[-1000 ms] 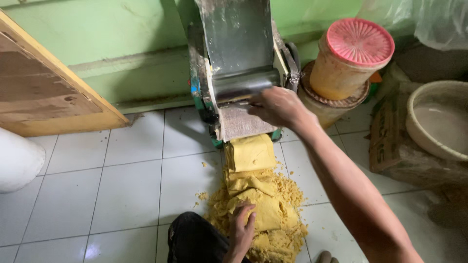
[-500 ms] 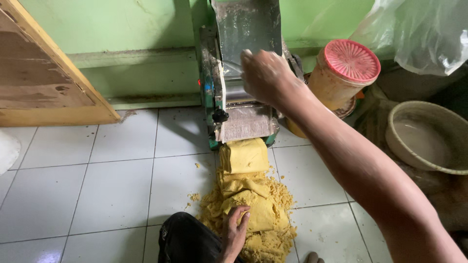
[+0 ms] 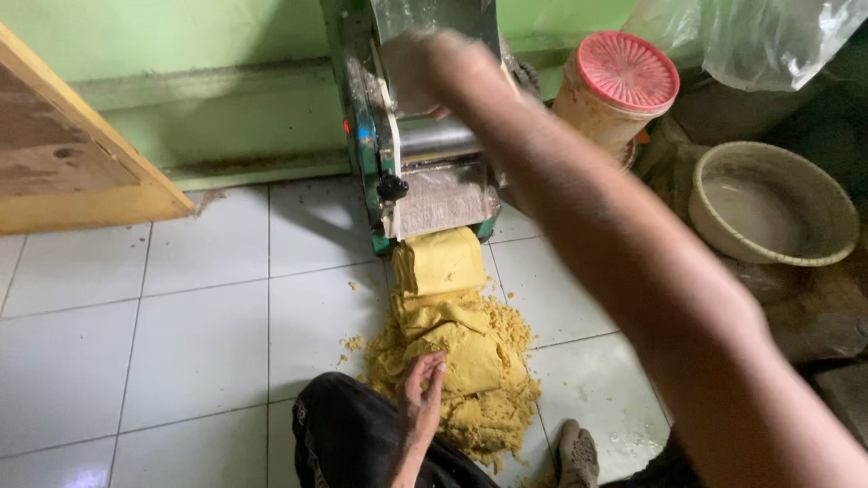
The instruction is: The person feeds yellow dough into a mechanical sheeter, guiding the flattened sheet as it exits and stacking it on the floor. They repeatedly fold and re-feed the dough to achieve a uniform sheet, occasionally using a knife to trim edges.
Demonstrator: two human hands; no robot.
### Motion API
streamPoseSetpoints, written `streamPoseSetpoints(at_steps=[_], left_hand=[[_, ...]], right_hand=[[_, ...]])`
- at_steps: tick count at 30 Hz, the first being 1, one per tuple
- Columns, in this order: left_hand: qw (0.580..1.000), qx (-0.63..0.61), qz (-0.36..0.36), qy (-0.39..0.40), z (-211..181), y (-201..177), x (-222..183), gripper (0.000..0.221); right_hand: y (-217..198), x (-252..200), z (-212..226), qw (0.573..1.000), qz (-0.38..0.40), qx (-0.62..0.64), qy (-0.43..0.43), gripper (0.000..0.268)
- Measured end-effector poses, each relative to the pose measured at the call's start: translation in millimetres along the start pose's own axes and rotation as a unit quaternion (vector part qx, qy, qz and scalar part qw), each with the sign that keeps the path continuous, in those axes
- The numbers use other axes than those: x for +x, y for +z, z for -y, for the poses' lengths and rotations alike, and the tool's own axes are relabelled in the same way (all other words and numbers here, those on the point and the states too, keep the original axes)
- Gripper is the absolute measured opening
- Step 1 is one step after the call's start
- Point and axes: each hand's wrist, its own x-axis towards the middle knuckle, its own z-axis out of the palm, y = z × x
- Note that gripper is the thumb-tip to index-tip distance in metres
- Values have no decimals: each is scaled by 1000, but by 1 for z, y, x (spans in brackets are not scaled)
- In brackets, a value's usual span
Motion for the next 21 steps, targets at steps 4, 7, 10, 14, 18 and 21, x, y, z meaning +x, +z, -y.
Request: streamPoseSetpoints(at_steps=[4, 7, 10, 14, 18, 21], left_hand=[[1000, -6, -10, 13, -6, -8, 3, 28], [1000, -1, -18, 0, -4, -13, -1, 28], [999, -7, -31, -8, -6, -13, 1, 29], [998, -6, -7, -66, -9, -16, 5, 31], [999, 12, -24, -27, -10, -14, -1, 32], [999, 5, -18, -45, -17, -15, 3, 32]], right_hand=[[-44, -37, -33, 994, 104, -5, 36, 15], [-51, -61, -52, 991, 107, -39, 65, 16], [-53, -76, -59, 991, 87, -62, 78, 17], [-45, -91, -66, 993, 47, -69, 82, 19], [-41, -101, -65, 994, 31, -70, 78, 21], [-55, -111, -66, 994, 24, -53, 96, 22]])
